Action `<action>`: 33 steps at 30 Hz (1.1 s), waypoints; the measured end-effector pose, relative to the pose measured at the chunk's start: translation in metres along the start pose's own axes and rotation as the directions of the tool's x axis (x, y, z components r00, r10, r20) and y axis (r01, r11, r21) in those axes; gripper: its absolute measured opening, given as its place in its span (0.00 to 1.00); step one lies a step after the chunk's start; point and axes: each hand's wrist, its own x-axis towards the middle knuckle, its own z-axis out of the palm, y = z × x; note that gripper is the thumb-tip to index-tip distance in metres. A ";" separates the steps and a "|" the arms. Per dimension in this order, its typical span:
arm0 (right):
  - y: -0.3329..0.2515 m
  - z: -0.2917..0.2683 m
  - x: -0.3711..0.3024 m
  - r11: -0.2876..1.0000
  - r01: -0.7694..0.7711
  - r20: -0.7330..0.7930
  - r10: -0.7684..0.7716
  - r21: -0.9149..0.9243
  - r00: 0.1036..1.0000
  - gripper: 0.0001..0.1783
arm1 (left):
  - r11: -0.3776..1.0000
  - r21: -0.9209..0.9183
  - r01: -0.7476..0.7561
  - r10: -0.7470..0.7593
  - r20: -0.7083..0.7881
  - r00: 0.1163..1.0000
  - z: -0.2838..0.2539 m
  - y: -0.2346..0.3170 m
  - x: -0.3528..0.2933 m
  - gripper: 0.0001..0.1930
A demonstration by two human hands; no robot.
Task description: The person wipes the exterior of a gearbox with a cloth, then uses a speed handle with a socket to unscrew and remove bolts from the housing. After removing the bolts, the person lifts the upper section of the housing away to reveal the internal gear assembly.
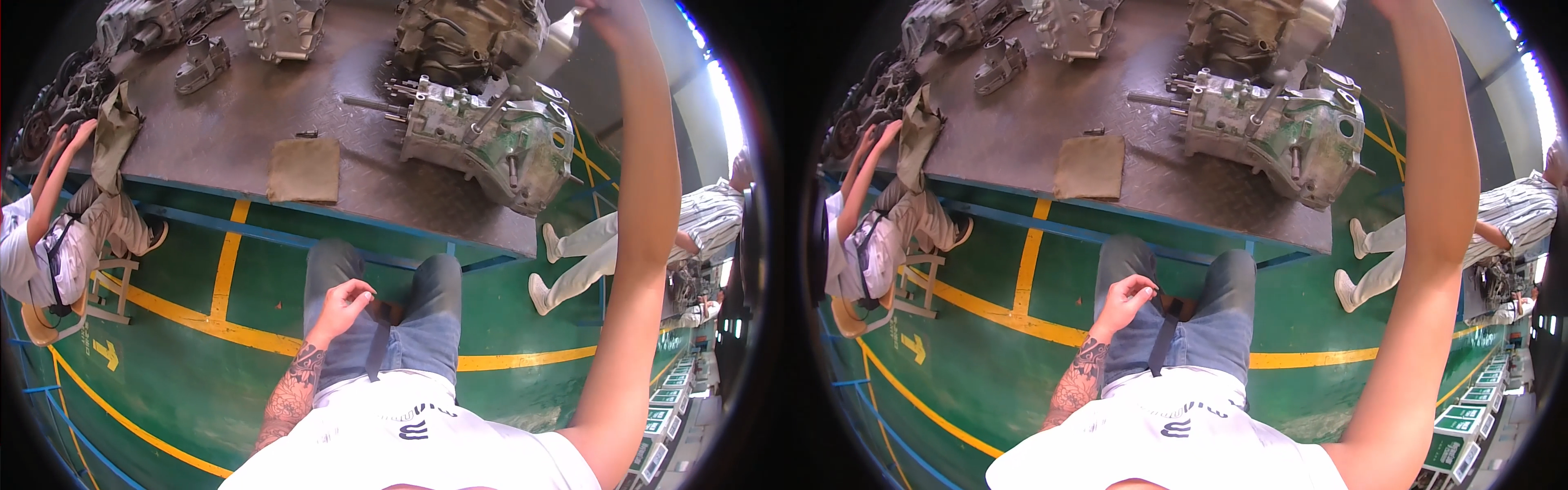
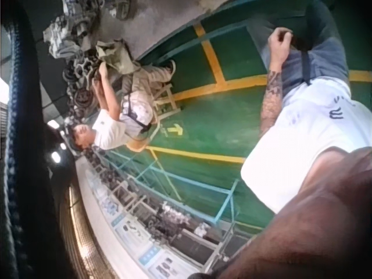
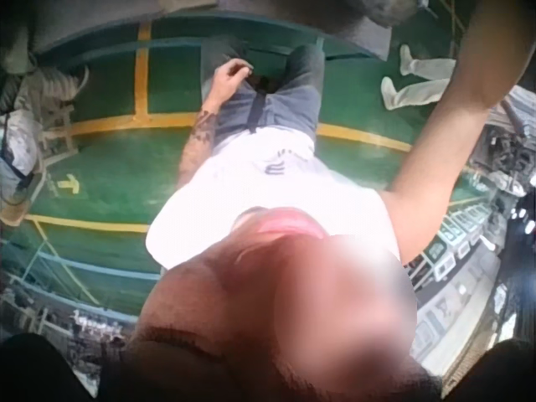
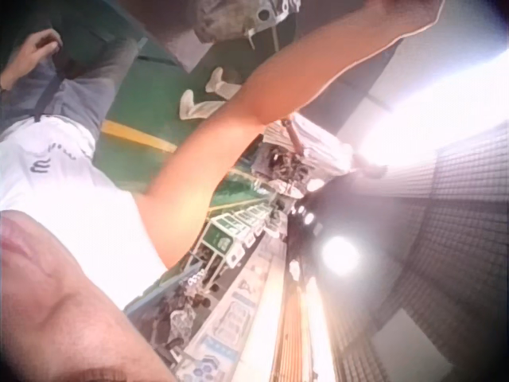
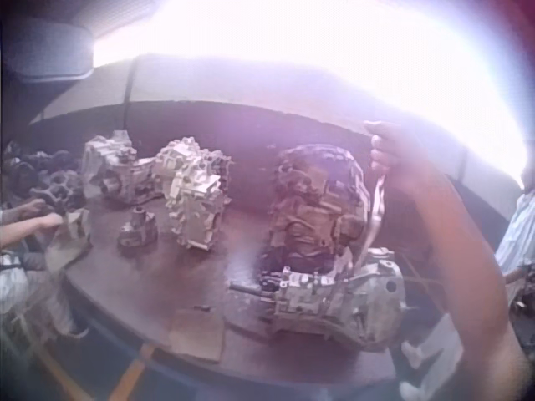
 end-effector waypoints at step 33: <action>0.035 0.082 -0.028 0.871 0.166 -0.261 -0.313 -0.463 0.913 0.10 | 1.000 0.000 0.018 -0.018 -0.027 0.999 -0.006 0.005 0.000 0.07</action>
